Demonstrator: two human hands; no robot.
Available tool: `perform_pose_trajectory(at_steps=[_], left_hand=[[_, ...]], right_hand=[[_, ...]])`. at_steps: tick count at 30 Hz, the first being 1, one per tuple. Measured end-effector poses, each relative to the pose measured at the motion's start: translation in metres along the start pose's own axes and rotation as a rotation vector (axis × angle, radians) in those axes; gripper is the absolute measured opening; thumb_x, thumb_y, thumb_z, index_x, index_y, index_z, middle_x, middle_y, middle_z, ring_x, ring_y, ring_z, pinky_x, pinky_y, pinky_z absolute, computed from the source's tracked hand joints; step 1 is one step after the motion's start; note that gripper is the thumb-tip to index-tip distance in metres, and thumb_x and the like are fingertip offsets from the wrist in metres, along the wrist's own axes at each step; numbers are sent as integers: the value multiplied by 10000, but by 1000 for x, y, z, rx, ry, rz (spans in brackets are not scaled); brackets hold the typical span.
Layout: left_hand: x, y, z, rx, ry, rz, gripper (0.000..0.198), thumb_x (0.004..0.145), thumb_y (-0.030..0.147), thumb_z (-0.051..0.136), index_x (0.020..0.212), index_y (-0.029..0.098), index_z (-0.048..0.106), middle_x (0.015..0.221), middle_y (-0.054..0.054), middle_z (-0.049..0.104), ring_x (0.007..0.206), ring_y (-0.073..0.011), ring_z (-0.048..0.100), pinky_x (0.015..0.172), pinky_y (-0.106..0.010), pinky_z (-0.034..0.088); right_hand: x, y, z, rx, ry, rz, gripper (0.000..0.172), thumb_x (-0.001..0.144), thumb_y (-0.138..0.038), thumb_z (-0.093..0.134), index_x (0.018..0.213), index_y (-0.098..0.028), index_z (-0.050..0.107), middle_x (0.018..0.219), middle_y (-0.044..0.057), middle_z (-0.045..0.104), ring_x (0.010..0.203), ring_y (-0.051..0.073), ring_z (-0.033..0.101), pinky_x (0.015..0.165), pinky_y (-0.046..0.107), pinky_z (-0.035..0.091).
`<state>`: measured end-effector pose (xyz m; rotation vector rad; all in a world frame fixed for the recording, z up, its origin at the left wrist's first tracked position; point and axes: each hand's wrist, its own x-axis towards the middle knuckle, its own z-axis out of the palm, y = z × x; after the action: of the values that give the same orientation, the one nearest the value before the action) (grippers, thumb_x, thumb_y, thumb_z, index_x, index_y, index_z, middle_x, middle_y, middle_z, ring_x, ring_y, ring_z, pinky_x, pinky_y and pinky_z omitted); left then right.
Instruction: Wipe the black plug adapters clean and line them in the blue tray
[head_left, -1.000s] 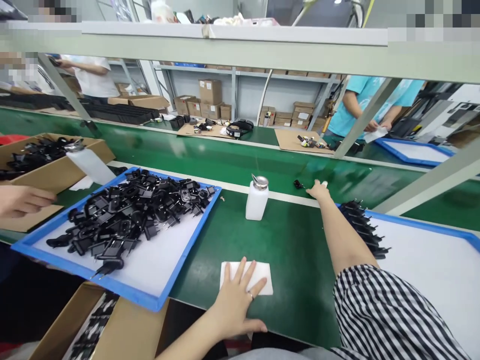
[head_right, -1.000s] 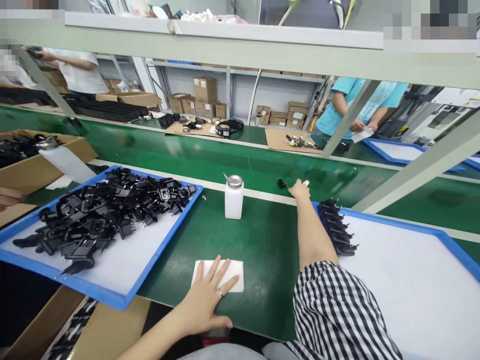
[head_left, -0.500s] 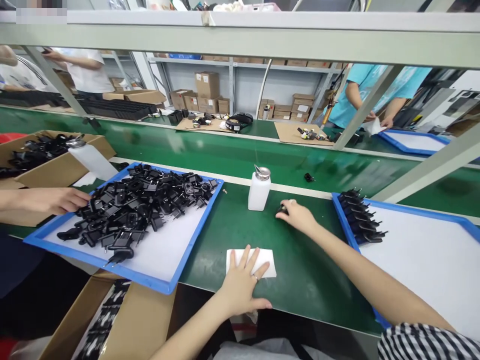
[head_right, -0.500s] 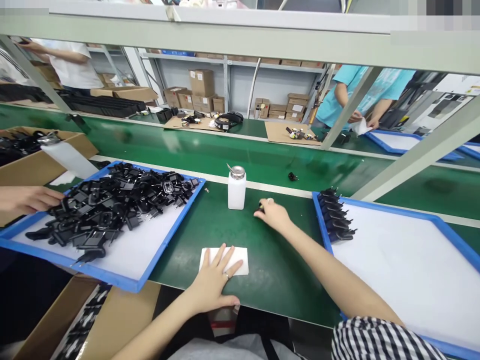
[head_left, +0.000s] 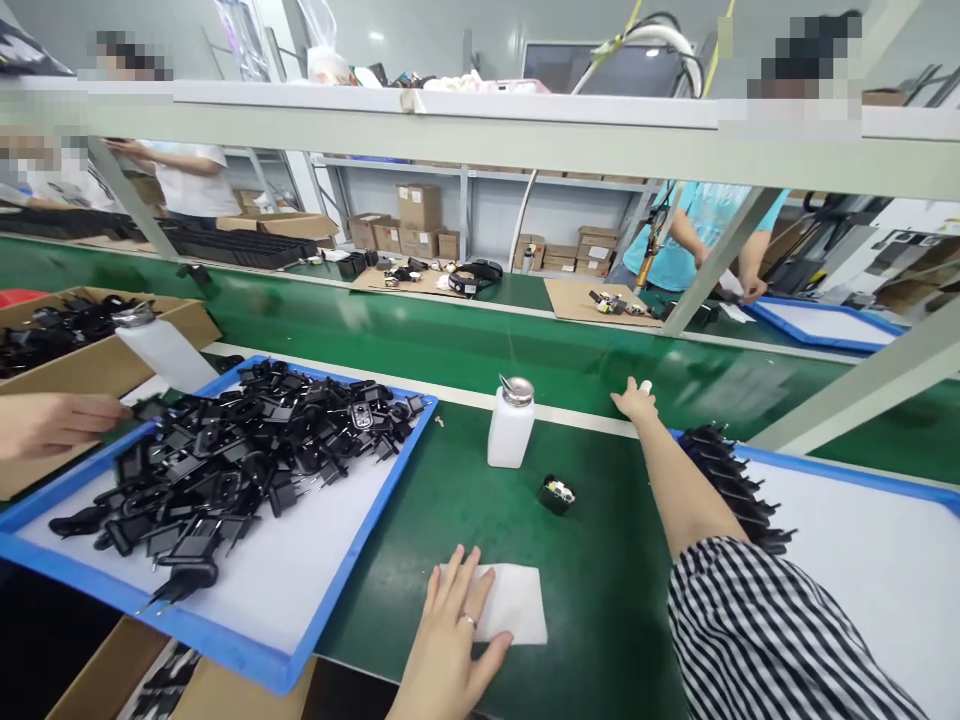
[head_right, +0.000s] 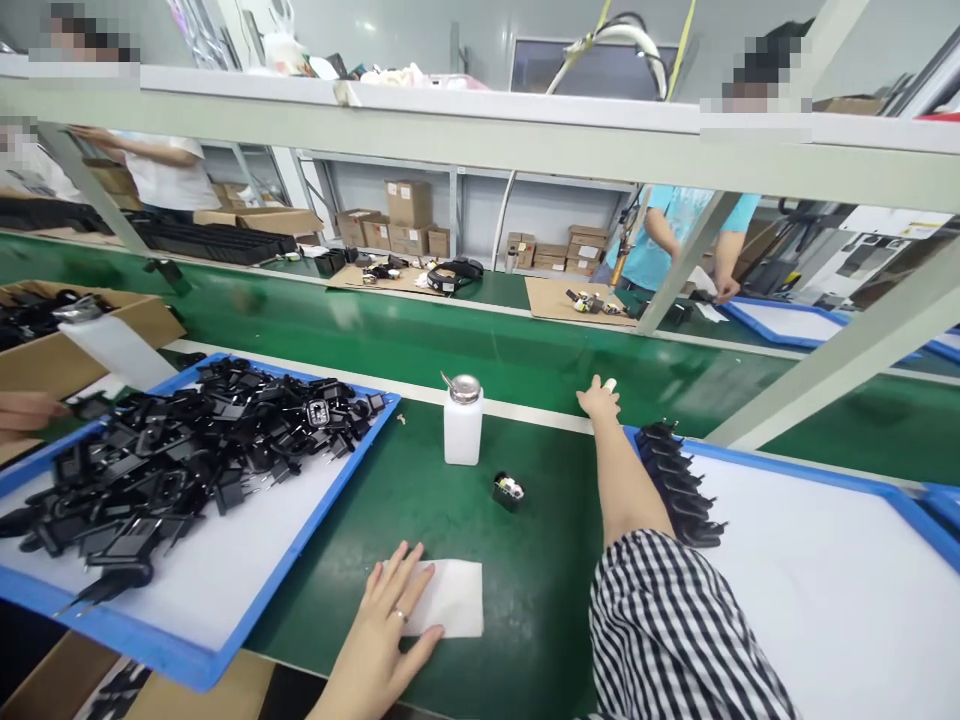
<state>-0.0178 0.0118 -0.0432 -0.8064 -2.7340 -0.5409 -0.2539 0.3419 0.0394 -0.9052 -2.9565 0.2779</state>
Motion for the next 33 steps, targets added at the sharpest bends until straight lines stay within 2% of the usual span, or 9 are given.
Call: perform_pose_trajectory(at_steps=[2, 5, 9, 13, 18, 21, 25, 30, 33], left_hand=[[1, 0, 0, 0, 37, -27, 395, 762, 300, 422, 1145, 202, 415, 1257, -93, 361, 1177, -272, 269, 859, -489, 364], [4, 2, -2, -6, 52, -68, 344, 757, 280, 430, 1087, 195, 470, 1232, -96, 395, 1159, -268, 305, 857, -479, 370], [7, 4, -4, -34, 32, -54, 327, 750, 273, 439, 1062, 188, 487, 1207, -102, 423, 1145, -268, 329, 859, -487, 360], [7, 4, -7, -70, 65, -5, 332, 739, 267, 456, 1058, 178, 482, 1180, -110, 450, 1132, -265, 348, 862, -484, 345], [0, 2, -12, -163, 289, 35, 221, 752, 190, 423, 944, 180, 532, 1051, -89, 554, 1069, -216, 430, 898, -451, 296], [-7, -3, -18, -202, 320, -12, 207, 759, 181, 399, 906, 185, 545, 1006, -71, 579, 1048, -197, 450, 917, -431, 272], [-9, -6, -25, -170, 186, -114, 247, 777, 226, 363, 955, 180, 528, 1041, -74, 563, 1063, -198, 434, 931, -448, 245], [-9, 3, -34, -35, -79, -61, 373, 782, 327, 369, 1108, 159, 438, 1186, -103, 449, 1154, -245, 312, 931, -556, 138], [-11, 10, -34, 15, -232, 18, 456, 780, 386, 370, 1183, 174, 359, 1257, -99, 358, 1185, -266, 246, 900, -613, 101]], right_hand=[[5, 7, 5, -33, -23, -14, 375, 784, -228, 365, 1135, -115, 438, 1131, 209, 419, 1034, 333, 403, 723, 407, 391], [3, 12, 5, -69, -67, -86, 361, 759, -105, 347, 1090, -114, 490, 1115, 186, 442, 1022, 292, 426, 747, 347, 392], [-19, 7, -3, -98, -135, -229, 373, 748, -115, 375, 1107, -131, 478, 1102, 152, 470, 964, 247, 482, 767, 314, 385], [-71, 5, -6, -121, -188, -404, 379, 736, -163, 438, 1114, -134, 463, 1054, 126, 512, 943, 226, 495, 785, 294, 375], [-153, 21, -3, -150, -199, -576, 362, 777, -198, 392, 1131, -134, 431, 1074, 133, 488, 915, 211, 509, 774, 297, 383], [-181, 29, -6, -247, -236, -627, 427, 737, -255, 474, 1137, -117, 420, 1094, 167, 474, 949, 273, 485, 757, 361, 388], [-192, 18, -5, -180, -185, -625, 589, 709, -391, 498, 1198, -104, 337, 1194, 184, 402, 1079, 316, 365, 824, 432, 323], [-200, -8, 10, -38, -130, -672, 370, 765, -322, 417, 1092, -149, 430, 1071, 123, 526, 958, 253, 475, 793, 387, 327], [-212, -6, 11, -56, -139, -696, 298, 759, -274, 426, 1024, -145, 469, 973, 119, 572, 902, 246, 502, 792, 405, 307]])
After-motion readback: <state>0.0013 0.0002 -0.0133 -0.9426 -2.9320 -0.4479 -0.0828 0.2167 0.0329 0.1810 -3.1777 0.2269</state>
